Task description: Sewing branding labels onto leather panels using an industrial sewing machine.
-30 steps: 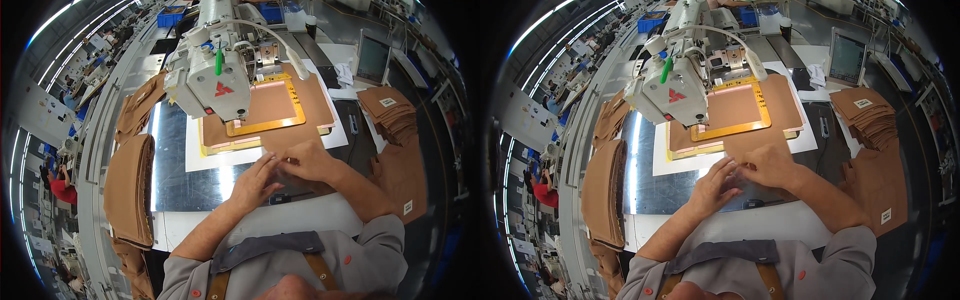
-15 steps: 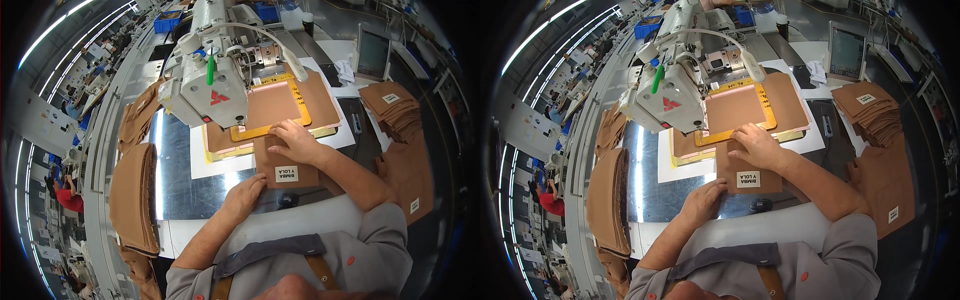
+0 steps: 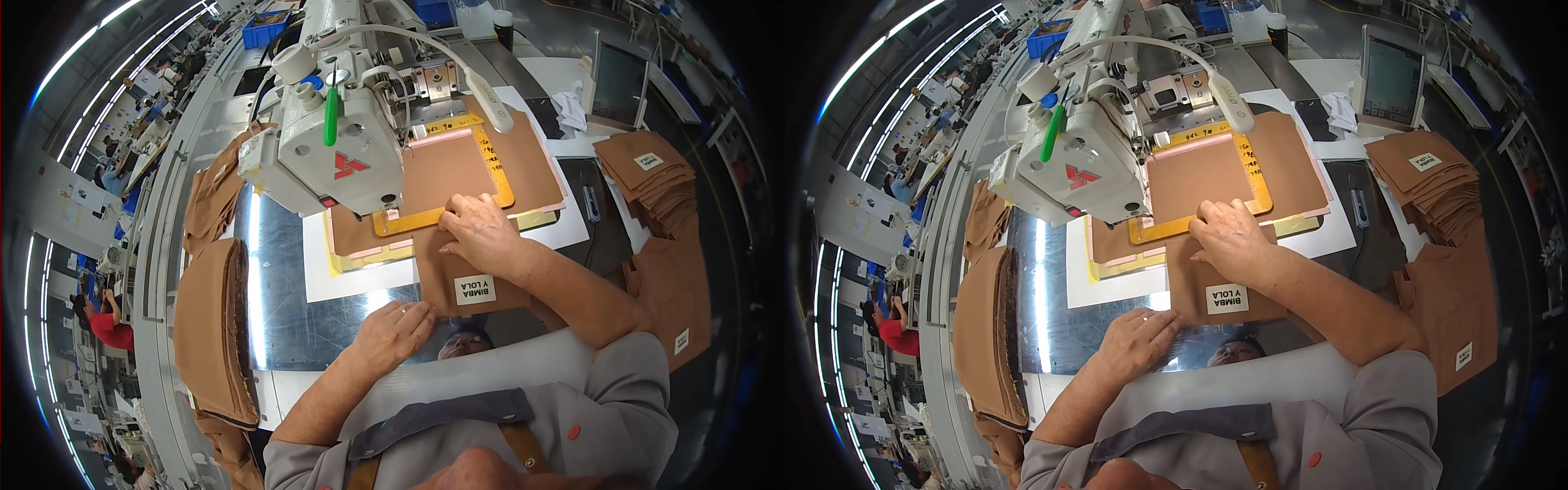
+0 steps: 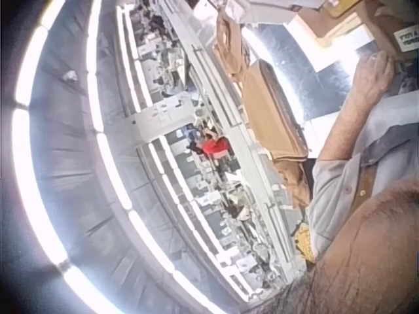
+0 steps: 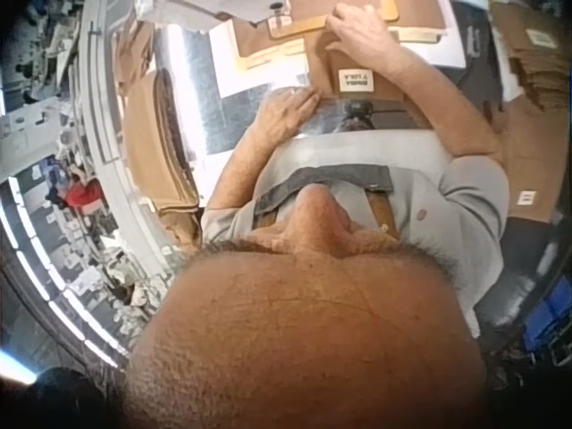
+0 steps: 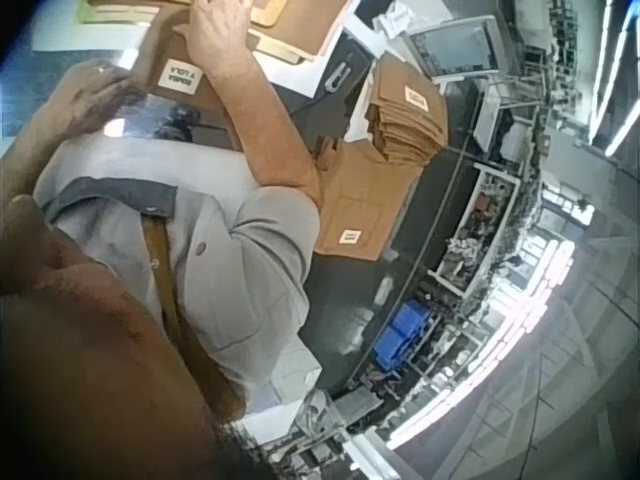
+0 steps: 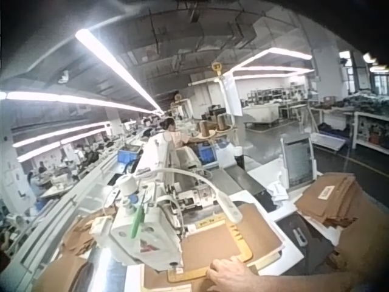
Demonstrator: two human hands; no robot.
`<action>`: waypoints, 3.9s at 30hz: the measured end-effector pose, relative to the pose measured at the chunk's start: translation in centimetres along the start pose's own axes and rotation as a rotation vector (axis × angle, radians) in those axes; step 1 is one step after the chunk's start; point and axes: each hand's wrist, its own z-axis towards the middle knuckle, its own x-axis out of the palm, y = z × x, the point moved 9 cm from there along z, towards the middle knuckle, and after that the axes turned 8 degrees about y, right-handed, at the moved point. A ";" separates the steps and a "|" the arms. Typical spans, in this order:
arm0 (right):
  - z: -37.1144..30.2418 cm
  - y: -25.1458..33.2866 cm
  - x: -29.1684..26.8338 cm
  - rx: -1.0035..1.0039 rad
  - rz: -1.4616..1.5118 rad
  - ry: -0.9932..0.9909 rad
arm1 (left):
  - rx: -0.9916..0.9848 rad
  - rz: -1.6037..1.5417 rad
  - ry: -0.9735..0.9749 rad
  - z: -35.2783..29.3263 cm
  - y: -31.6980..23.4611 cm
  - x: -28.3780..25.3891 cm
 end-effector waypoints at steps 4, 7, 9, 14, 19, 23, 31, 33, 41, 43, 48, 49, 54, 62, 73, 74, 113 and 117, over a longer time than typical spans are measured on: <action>0.0 -0.1 0.0 -0.020 0.088 0.014 | 0.010 -0.024 -0.091 0.4 -0.2 -1.2; 0.0 0.2 -0.7 -0.084 0.174 -0.040 | 0.019 0.009 -0.155 1.3 -0.8 -2.6; 0.0 0.7 -1.8 -0.140 0.223 -0.090 | 0.015 0.031 -0.182 2.2 -1.2 -3.9; -0.4 1.1 0.8 -0.117 0.600 0.266 | 0.147 0.030 -0.283 3.8 -4.2 -7.2; -3.1 1.7 3.5 0.025 1.322 0.653 | 0.156 0.060 -0.302 3.5 -4.8 -8.5; -4.2 -0.8 3.3 0.275 1.621 0.583 | 0.066 0.095 -0.283 2.6 -1.9 -8.3; 6.7 -7.1 -4.3 -0.052 0.431 0.075 | 0.041 0.138 -0.225 3.8 4.7 -1.4; 9.7 -8.0 -3.7 -0.077 0.310 -0.013 | -0.010 0.169 -0.197 4.6 7.1 0.3; 15.3 -9.0 -0.8 0.214 0.074 -0.057 | -0.299 0.257 -0.187 3.9 12.5 4.5; 15.4 -9.4 -0.1 0.218 0.089 -0.056 | -0.315 0.253 -0.175 3.8 12.4 4.4; 15.4 -9.6 0.1 0.199 0.111 -0.122 | -0.447 0.229 -0.046 3.9 13.0 4.8; 15.5 -9.5 0.1 0.198 0.113 -0.118 | -0.486 0.194 -0.019 3.8 13.5 5.0; 16.1 -9.8 0.2 0.214 0.042 -0.101 | -0.548 0.119 0.045 3.9 14.3 5.3; 15.8 -9.3 0.6 0.168 0.032 -0.132 | -0.586 0.058 -0.002 3.3 14.6 5.1; 15.5 -7.9 1.1 0.120 0.025 -0.195 | -0.513 0.095 -0.020 3.8 14.3 4.6; 15.7 -8.1 1.4 0.130 0.031 -0.201 | -0.489 0.114 -0.043 3.9 14.2 4.4; 16.2 -9.8 1.7 0.071 0.389 -0.194 | -0.575 -0.384 -0.130 8.1 33.6 7.3; 15.7 -9.8 1.2 0.066 0.261 -0.275 | -0.529 -0.199 -0.124 8.0 33.0 6.7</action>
